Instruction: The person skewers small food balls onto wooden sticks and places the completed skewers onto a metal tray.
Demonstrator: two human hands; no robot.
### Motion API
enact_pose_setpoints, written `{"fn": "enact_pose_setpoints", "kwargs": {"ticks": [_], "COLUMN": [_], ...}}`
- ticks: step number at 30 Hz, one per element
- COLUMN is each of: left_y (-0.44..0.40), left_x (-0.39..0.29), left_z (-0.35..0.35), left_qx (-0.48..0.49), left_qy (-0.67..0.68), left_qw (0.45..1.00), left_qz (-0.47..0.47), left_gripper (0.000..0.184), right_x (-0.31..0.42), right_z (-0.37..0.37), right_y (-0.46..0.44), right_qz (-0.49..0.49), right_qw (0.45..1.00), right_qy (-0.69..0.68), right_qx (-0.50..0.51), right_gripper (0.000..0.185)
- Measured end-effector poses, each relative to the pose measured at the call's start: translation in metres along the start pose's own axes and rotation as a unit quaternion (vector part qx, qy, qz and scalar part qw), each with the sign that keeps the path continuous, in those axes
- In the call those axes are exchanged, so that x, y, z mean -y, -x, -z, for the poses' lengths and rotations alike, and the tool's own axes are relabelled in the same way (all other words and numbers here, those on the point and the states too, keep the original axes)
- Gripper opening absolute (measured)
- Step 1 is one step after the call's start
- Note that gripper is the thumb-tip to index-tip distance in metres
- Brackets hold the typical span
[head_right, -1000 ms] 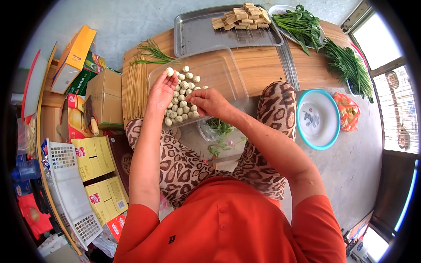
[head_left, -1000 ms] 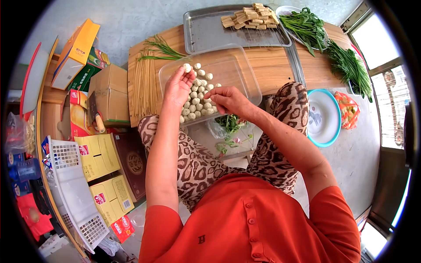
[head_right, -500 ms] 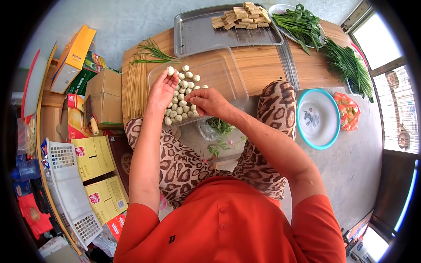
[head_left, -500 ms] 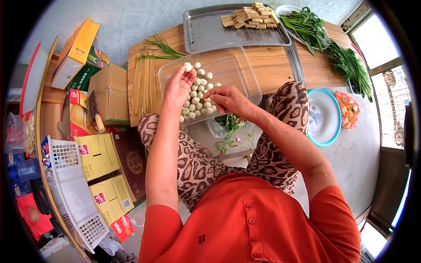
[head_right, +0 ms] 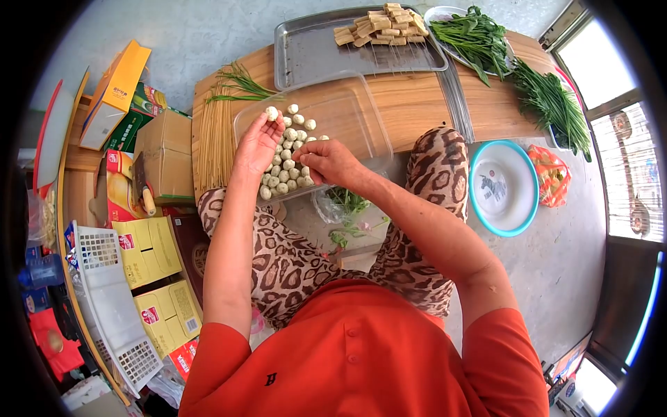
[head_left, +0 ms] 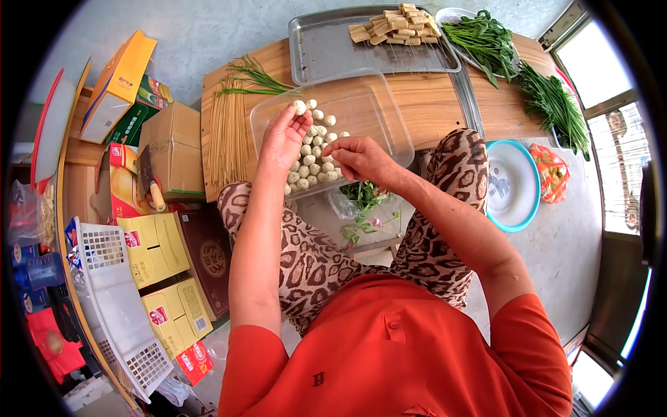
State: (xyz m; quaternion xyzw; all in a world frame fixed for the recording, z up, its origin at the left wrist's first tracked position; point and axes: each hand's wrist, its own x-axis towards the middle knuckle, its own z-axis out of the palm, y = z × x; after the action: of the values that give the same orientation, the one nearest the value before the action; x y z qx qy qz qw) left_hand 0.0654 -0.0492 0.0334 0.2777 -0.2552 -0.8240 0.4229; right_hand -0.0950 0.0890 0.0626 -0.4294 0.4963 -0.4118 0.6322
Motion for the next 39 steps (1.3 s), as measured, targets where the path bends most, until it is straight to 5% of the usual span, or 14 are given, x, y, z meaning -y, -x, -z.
{"fn": "enact_pose_setpoints", "kwargs": {"ticks": [28, 39], "left_y": [0.009, 0.020], "left_x": [-0.002, 0.015], "left_z": [-0.011, -0.027], "left_qx": [0.064, 0.121], "left_qy": [-0.076, -0.135], "left_qw": [0.995, 0.982], "left_qz": [-0.003, 0.045], "left_gripper": [0.021, 0.030], "right_x": [-0.009, 0.001], "right_z": [0.002, 0.007], "right_y": [-0.004, -0.010], "right_qz": [0.041, 0.060], "right_qw": [0.998, 0.994], "right_qy": [0.048, -0.036], "right_qx": [-0.027, -0.087], "right_gripper": [0.021, 0.018]}}
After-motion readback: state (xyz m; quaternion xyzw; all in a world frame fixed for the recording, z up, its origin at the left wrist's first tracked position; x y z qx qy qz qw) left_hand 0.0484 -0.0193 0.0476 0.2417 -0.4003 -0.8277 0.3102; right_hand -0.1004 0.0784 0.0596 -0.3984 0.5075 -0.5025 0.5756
